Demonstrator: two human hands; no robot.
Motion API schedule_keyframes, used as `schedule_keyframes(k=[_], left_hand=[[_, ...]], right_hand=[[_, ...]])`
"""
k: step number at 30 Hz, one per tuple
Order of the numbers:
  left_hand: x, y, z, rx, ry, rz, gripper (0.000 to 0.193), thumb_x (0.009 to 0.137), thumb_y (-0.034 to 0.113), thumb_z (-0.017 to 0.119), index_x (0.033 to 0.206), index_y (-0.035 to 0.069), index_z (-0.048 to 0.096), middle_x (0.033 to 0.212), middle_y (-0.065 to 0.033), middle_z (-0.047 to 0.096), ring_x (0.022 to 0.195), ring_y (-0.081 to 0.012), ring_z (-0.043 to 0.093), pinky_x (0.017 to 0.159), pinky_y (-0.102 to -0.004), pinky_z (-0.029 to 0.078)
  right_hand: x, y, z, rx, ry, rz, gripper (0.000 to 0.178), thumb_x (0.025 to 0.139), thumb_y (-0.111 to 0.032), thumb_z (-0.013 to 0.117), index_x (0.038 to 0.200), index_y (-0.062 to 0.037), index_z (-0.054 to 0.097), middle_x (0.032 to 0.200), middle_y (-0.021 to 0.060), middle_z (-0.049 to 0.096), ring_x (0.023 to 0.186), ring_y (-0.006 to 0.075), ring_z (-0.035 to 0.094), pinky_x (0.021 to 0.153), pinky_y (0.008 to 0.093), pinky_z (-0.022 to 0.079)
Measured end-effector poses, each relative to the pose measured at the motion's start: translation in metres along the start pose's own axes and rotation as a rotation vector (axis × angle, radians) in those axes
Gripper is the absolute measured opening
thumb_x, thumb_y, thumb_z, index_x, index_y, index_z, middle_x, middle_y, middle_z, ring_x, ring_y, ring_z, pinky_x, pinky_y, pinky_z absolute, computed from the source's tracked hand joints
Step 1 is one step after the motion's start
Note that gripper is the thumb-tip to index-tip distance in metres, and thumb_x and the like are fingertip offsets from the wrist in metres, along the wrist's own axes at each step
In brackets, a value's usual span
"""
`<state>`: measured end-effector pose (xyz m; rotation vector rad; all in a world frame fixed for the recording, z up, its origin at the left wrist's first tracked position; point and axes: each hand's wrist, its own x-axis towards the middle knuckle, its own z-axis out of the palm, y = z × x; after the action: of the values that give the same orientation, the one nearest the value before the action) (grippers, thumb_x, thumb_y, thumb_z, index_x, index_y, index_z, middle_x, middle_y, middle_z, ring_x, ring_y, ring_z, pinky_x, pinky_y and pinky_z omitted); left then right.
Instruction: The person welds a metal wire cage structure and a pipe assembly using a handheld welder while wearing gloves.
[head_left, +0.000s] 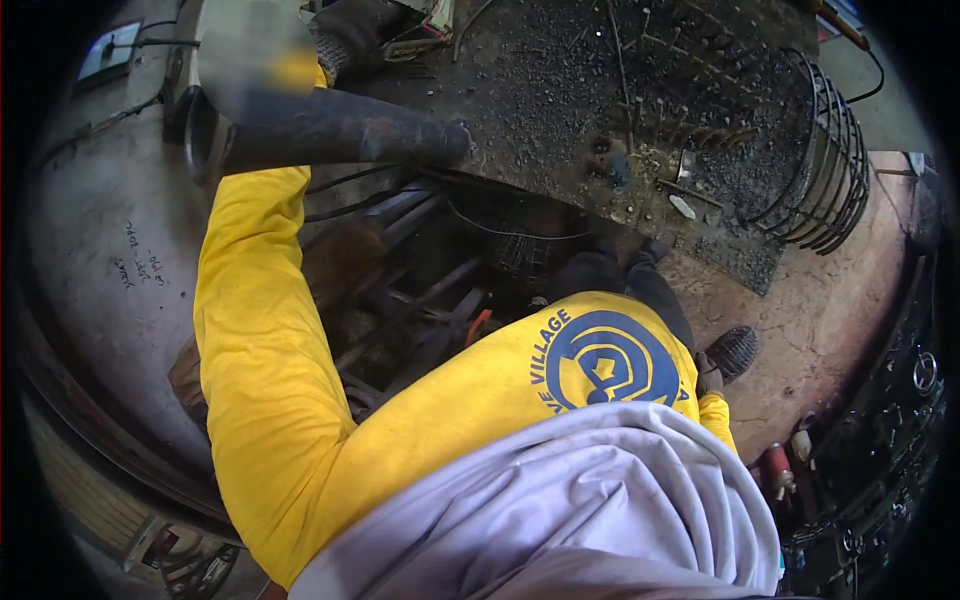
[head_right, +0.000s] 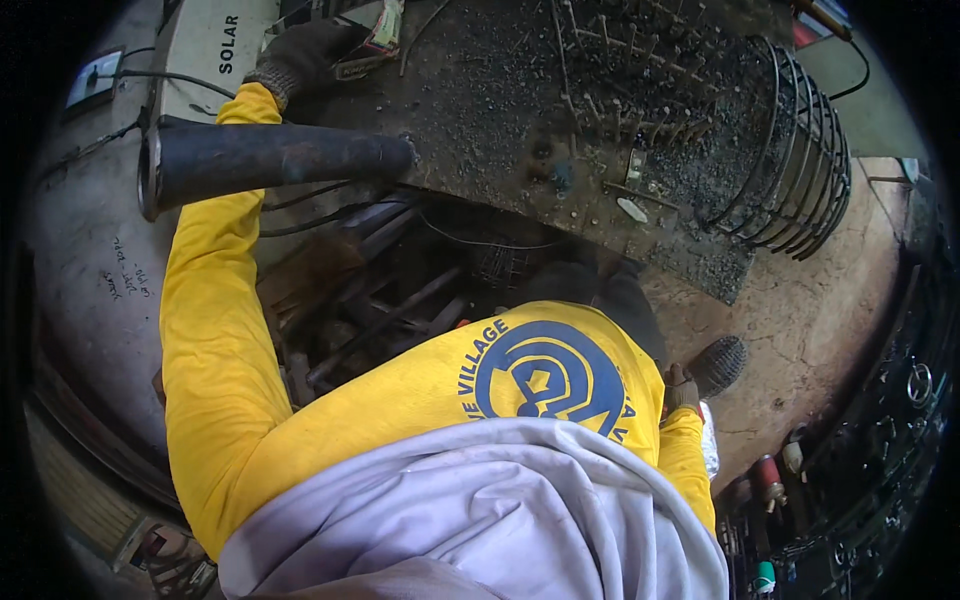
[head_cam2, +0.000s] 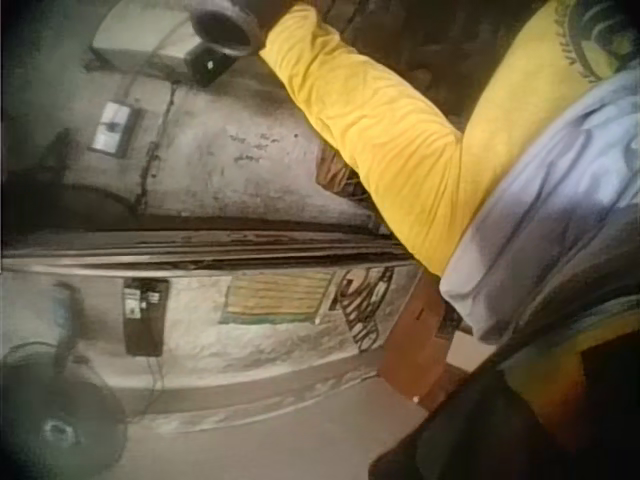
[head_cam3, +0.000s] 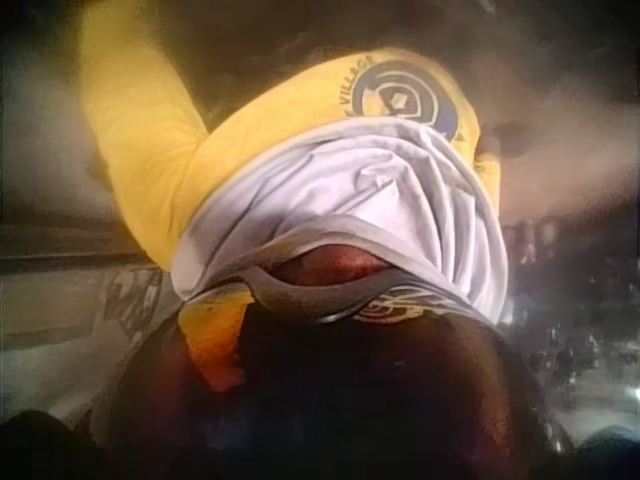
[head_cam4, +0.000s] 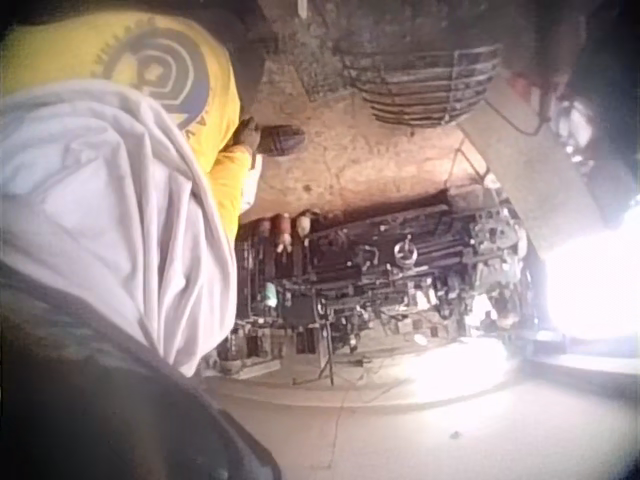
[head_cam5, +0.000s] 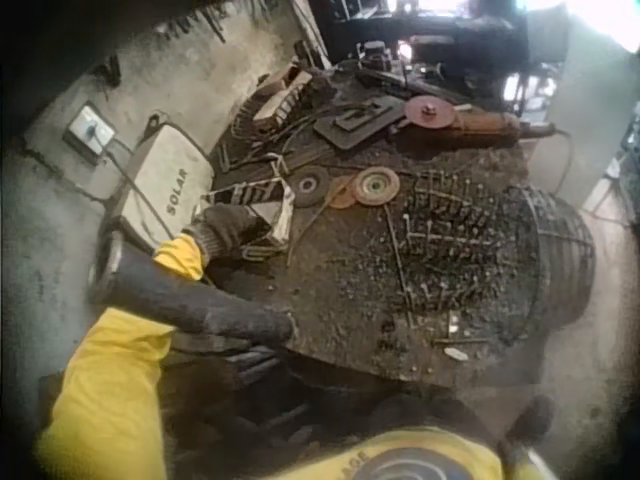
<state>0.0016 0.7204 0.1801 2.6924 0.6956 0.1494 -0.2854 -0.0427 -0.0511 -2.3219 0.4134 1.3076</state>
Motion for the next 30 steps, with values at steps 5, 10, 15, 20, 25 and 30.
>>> schedule_keyframes(k=[5,10,15,20,25,30], left_hand=[[0.004,0.003,-0.008,0.025,0.001,-0.009,0.022,0.09,0.02,0.059,0.103,0.006,0.07,0.092,-0.0081,0.071,0.087,-0.0213,0.066,0.079,-0.0353,0.051],[-0.001,0.005,0.0,0.058,0.035,-0.008,0.021,0.09,0.019,0.059,0.101,0.006,0.07,0.091,-0.0077,0.071,0.086,-0.0207,0.066,0.078,-0.035,0.051],[-0.011,0.004,-0.005,0.094,0.061,-0.025,0.02,0.089,0.019,0.059,0.1,0.006,0.07,0.09,-0.0073,0.07,0.084,-0.0202,0.065,0.078,-0.0346,0.051],[-0.011,-0.013,0.009,0.078,0.069,-0.045,0.019,0.089,0.018,0.06,0.098,0.006,0.07,0.089,-0.0069,0.07,0.083,-0.0196,0.065,0.078,-0.0343,0.051],[-0.021,-0.021,0.008,0.053,0.1,-0.095,0.018,0.088,0.017,0.06,0.097,0.006,0.07,0.089,-0.0065,0.07,0.082,-0.0191,0.065,0.077,-0.034,0.051],[-0.021,-0.012,0.001,0.022,0.123,-0.081,0.017,0.087,0.016,0.06,0.096,0.005,0.07,0.088,-0.0061,0.07,0.081,-0.0185,0.065,0.077,-0.0337,0.051]], right_hand=[[0.035,0.064,0.04,-0.174,0.147,-0.266,0.036,0.098,-0.033,0.043,0.101,-0.0011,0.06,0.101,0.0232,0.064,0.096,0.0407,0.058,0.084,0.0446,0.046],[0.023,0.039,0.019,-0.216,0.129,-0.246,0.03,0.095,-0.027,0.045,0.103,-0.0017,0.058,0.096,0.0191,0.064,0.096,0.0365,0.06,0.083,0.042,0.048],[0.05,0.039,0.001,0.368,0.169,-0.193,0.023,0.097,-0.029,0.051,0.096,-0.0074,0.057,0.077,0.0076,0.059,0.071,0.0234,0.059,0.063,0.0348,0.048],[0.051,0.051,-0.02,1.033,0.166,0.21,0.026,0.097,-0.031,0.054,0.096,-0.0062,0.058,0.075,0.0066,0.061,0.062,0.0222,0.06,0.055,0.0374,0.05],[0.007,0.03,-0.042,0.863,0.342,0.212,0.029,0.096,-0.033,0.056,0.097,-0.004,0.062,0.076,0.0067,0.062,0.063,0.0197,0.062,0.056,0.0357,0.052],[-0.005,0.044,-0.019,0.74,0.378,0.097,0.025,0.097,-0.03,0.055,0.098,-0.0056,0.062,0.075,0.0066,0.062,0.061,0.0192,0.06,0.055,0.034,0.052]])
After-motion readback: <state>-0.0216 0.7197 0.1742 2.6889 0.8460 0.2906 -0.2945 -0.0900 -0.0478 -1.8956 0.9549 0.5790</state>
